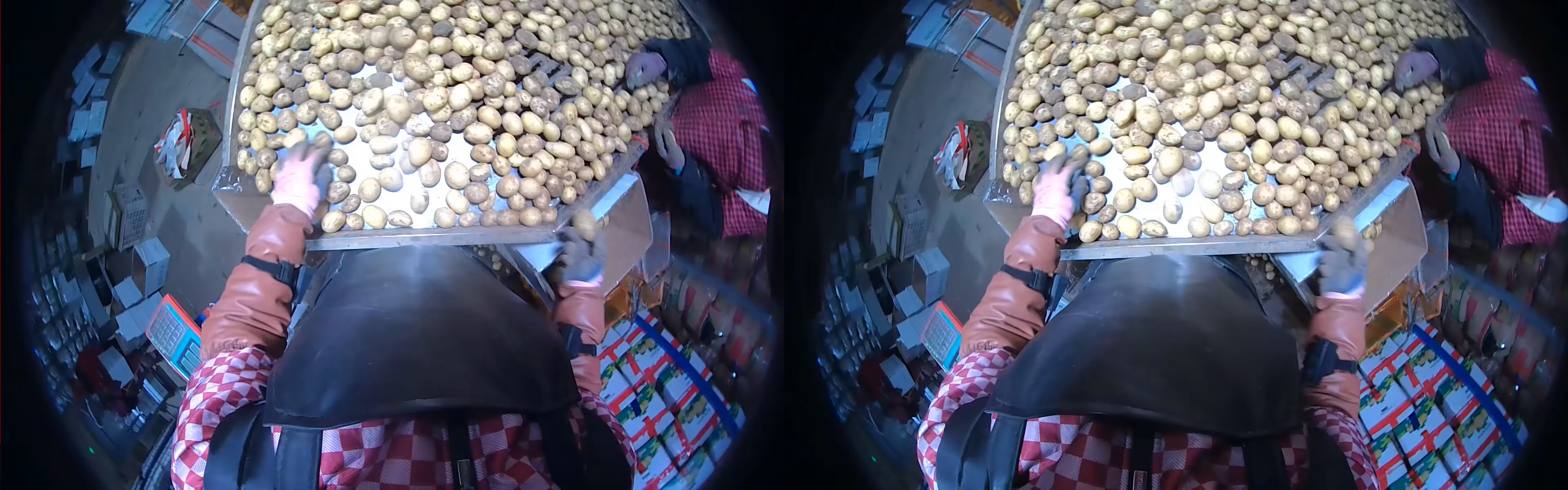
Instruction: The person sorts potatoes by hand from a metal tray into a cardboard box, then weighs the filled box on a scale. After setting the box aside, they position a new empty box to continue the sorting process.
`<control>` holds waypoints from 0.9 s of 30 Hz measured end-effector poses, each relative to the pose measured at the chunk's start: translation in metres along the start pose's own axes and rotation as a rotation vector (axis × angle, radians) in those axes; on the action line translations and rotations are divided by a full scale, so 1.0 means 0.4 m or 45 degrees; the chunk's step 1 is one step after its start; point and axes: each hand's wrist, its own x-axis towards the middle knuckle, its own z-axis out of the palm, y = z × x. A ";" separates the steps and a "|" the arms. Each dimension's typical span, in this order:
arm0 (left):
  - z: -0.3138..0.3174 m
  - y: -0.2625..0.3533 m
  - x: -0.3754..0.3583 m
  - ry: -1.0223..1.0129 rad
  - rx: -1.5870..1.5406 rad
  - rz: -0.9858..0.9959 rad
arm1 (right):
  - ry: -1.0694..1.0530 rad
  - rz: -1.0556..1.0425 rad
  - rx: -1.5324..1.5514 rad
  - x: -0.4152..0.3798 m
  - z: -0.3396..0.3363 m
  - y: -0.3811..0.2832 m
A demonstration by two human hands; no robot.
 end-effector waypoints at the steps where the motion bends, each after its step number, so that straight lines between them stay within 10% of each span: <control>1: 0.022 -0.015 -0.007 0.022 0.072 -0.174 | 0.365 -0.171 -0.167 -0.028 -0.110 -0.015; 4: 0.042 0.105 0.040 0.384 0.043 0.135 | 1.109 -0.458 -0.059 -0.042 0.153 -0.020; 6: 0.035 0.220 0.104 0.155 -0.394 0.566 | 0.689 -0.305 -0.331 0.017 0.078 0.016; 9: 0.041 0.253 0.158 -0.040 -0.036 0.814 | 0.311 -0.179 -0.721 0.068 0.333 0.091; 16: 0.056 -0.006 -0.018 -0.040 -0.051 0.235 | -0.014 -0.573 -2.007 0.066 0.421 0.149; 17: 0.054 -0.009 -0.024 -0.064 -0.086 0.174 | 0.115 -0.049 -2.025 0.069 0.476 0.162; 19: 0.049 0.052 -0.041 0.001 -0.072 -0.013 | 0.019 -0.256 -2.798 0.137 0.435 0.264; 24: 0.046 0.048 -0.070 -0.002 0.092 0.184 | -0.068 -0.096 -2.826 0.189 0.490 0.265; 27: 0.046 0.055 -0.045 0.000 0.075 -0.134 | -0.144 -0.201 -2.734 0.179 0.452 0.240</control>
